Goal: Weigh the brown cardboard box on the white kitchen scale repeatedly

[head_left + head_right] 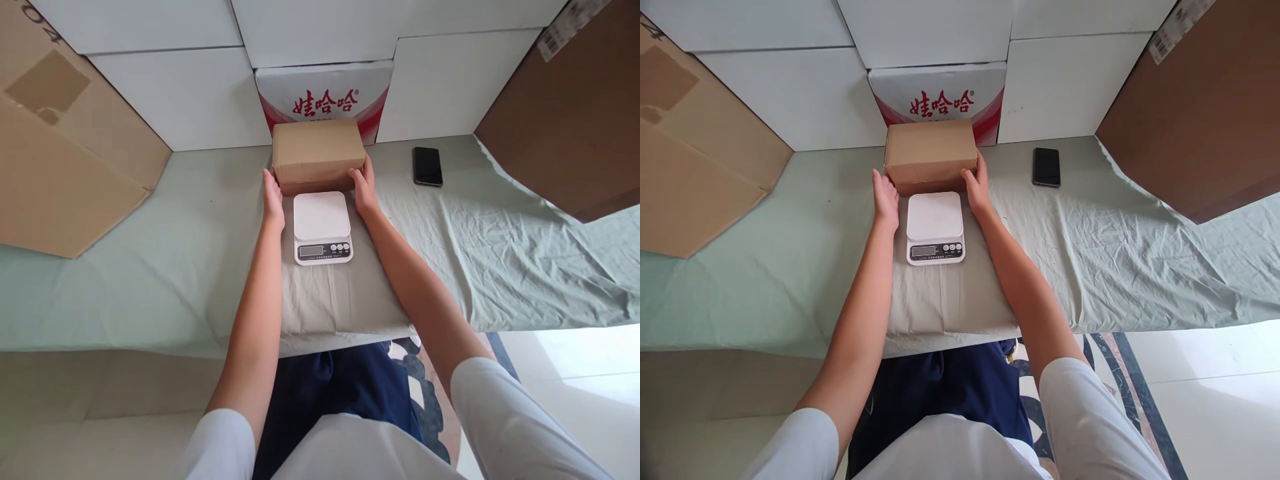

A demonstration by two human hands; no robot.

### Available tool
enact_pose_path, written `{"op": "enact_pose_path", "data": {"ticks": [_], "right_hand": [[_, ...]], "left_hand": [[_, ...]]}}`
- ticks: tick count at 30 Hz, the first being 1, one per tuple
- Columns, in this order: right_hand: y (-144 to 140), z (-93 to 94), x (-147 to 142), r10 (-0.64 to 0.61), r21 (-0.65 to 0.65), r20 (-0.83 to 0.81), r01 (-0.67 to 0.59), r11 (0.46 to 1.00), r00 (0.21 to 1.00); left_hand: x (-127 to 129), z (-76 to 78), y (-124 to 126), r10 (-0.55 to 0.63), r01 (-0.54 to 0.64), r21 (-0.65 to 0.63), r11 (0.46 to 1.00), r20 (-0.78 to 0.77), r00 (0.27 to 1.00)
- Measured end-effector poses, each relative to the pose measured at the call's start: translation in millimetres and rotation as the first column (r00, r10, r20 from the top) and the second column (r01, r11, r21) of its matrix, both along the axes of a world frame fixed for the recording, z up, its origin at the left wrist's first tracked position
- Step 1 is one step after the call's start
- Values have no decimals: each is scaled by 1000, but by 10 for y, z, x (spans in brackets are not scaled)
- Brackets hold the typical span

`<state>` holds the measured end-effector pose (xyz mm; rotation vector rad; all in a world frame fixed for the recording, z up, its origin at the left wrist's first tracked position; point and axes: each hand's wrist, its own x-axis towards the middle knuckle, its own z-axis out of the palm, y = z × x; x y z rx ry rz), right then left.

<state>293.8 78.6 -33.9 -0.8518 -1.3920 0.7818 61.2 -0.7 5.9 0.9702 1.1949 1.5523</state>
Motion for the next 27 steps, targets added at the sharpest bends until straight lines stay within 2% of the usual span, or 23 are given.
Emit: {"op": "enact_pose_path", "data": {"ticks": [5,10,20,23,27], "right_hand": [[14,-48,0,-12,-14,38,13,1000,999],[22,-92,14,30,-2,43,-30,1000,999],[-78,26,-22,31,-54,-18,-32,998,999],[-54,4,12,2,-88,-90,-10,996,996],[-39,7,143,-159,-252,-235,98,963,959]], "left_hand": [[13,21,-5,0,0,-25,1000,-9,1000],[-11,2,31,-3,3,-30,1000,-1,1000],[2,4,33,9,-9,-25,1000,13,1000],[-122,-12,-1,68,-68,-40,997,-16,998],[-440,6,-84,87,-94,-34,995,-171,981]]}}
